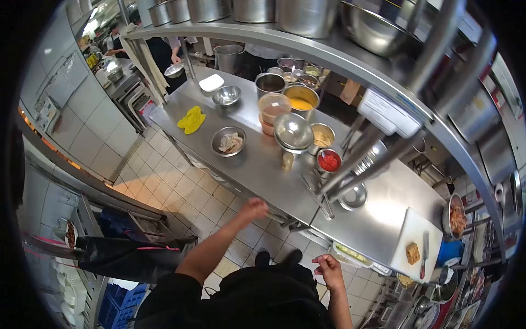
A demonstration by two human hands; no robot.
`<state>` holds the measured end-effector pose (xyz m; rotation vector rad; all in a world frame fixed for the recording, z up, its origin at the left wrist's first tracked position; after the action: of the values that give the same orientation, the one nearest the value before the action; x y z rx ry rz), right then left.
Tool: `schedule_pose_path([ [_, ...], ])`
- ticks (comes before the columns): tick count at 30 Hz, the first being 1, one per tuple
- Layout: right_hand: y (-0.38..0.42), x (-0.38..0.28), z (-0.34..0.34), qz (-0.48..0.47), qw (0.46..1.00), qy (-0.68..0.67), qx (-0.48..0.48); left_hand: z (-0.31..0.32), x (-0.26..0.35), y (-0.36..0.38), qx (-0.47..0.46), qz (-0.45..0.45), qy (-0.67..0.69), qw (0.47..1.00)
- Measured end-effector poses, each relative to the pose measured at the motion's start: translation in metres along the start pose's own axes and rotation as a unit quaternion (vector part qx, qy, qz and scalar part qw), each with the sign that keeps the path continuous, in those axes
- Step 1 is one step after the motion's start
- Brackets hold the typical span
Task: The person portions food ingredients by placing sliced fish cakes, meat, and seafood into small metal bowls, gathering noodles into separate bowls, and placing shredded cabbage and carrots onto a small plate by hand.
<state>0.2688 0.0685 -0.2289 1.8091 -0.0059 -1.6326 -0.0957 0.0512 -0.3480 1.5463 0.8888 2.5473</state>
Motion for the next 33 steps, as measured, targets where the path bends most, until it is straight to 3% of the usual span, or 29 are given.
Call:
schedule_pose_path([
  [2,-0.023,0.000,0.002,0.005,1.000,0.005,-0.006,-0.014,-0.065,-0.010,-0.103,-0.045,-0.148,0.983],
  [4,-0.049,-0.010,0.008,0.012,0.999,0.028,-0.015,-0.022,-0.072,0.025,-0.035,-0.124,-0.232,0.964],
  [6,-0.081,-0.024,0.021,0.011,0.997,0.059,-0.041,-0.060,-0.105,0.037,0.049,-0.171,-0.185,0.967],
  [10,-0.154,-0.072,0.088,-0.013,0.979,0.149,-0.140,-0.142,-0.082,0.073,0.165,-0.181,-0.045,0.969],
  [11,-0.171,-0.086,0.114,-0.034,0.960,0.209,-0.186,-0.168,-0.073,0.078,0.166,-0.146,0.005,0.975],
  [12,-0.187,-0.100,0.142,-0.057,0.944,0.232,-0.228,-0.190,-0.054,0.087,0.238,-0.135,-0.032,0.961],
  [15,-0.243,-0.123,0.228,-0.079,0.902,0.279,-0.319,-0.241,0.002,0.118,0.335,-0.055,0.023,0.940],
  [19,-0.361,-0.176,0.331,-0.293,0.893,0.238,-0.244,-0.281,0.067,0.144,0.408,0.024,0.123,0.904],
  [23,-0.517,-0.234,0.401,-0.362,0.917,0.159,-0.050,-0.337,0.111,0.120,0.406,0.047,0.158,0.899],
  [25,-0.552,-0.263,0.422,-0.262,0.932,0.241,0.064,-0.355,0.170,0.087,0.356,0.074,0.138,0.921],
  [27,-0.652,-0.242,0.425,-0.240,0.866,0.421,0.122,-0.385,0.221,0.043,0.314,0.092,0.106,0.939],
  [29,-0.601,-0.270,0.452,-0.045,0.941,0.327,0.073,-0.415,0.275,-0.006,0.289,0.135,0.098,0.943],
  [30,-0.622,-0.256,0.453,0.007,0.968,0.240,0.069,-0.428,0.300,-0.032,0.279,0.167,0.103,0.940],
  [33,-0.655,-0.243,0.447,-0.016,0.961,0.268,0.071,-0.481,0.355,-0.121,0.304,0.122,0.043,0.944],
])
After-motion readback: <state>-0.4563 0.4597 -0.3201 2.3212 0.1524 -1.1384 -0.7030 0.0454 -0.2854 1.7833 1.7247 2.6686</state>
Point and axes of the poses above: each hand's wrist, its own y-axis away from the middle knuckle, its own z-axis out of the palm, x = y × z, the point moved 6 cm from there along -y, towards the middle knuckle, and after that the axes turned 5 degrees about -z, right-handed, at the moved point
